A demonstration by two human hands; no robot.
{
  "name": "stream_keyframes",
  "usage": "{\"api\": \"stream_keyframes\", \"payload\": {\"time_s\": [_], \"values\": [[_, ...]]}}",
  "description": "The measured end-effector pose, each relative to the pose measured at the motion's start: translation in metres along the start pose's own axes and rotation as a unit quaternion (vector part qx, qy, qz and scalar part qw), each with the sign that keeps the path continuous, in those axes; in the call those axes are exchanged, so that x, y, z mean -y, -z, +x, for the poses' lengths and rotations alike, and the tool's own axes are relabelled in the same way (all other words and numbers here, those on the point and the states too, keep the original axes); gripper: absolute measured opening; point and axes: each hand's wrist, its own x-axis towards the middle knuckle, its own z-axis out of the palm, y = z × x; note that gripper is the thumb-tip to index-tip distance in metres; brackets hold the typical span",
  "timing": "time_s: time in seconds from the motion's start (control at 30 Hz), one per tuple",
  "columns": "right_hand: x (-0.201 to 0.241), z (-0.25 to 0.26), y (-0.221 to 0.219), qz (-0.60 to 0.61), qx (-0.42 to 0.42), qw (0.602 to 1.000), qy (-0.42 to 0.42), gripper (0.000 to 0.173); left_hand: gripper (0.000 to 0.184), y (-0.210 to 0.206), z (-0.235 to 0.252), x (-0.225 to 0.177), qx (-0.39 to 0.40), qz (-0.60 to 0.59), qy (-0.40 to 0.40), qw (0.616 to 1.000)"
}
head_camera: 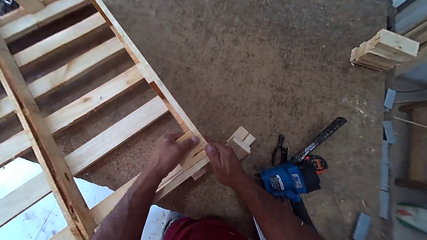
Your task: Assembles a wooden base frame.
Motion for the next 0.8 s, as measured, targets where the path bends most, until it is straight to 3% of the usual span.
{"api": "stream_keyframes", "payload": {"time_s": [0.13, 0.3, 0.53, 0.7, 0.8], "values": [[-0.004, 0.001, 0.001, 0.008, 0.007, 1.0, 0.013, 0.06, 0.028, 0.0, 0.001, 0.001, 0.014, -0.043, -0.003, 0.999], [-0.001, 0.001, 0.002, 0.002, 0.011, 1.0, 0.01, 0.06, 0.025, 0.006, 0.003, -0.006, 0.048, -0.109, 0.06, 0.991], [-0.003, 0.003, 0.003, 0.011, 0.011, 1.0, 0.024, 0.059, 0.022, -0.006, 0.004, 0.001, -0.01, -0.147, 0.019, 0.989], [0.007, -0.001, 0.028, 0.006, 0.075, 0.997, 0.007, 0.059, 0.023, -0.01, 0.004, 0.009, -0.023, -0.16, -0.016, 0.987], [-0.008, -0.041, 0.07, 0.006, -0.026, 0.999, -0.022, 0.061, 0.024, -0.008, 0.003, 0.009, -0.029, -0.139, -0.023, 0.99]]}}
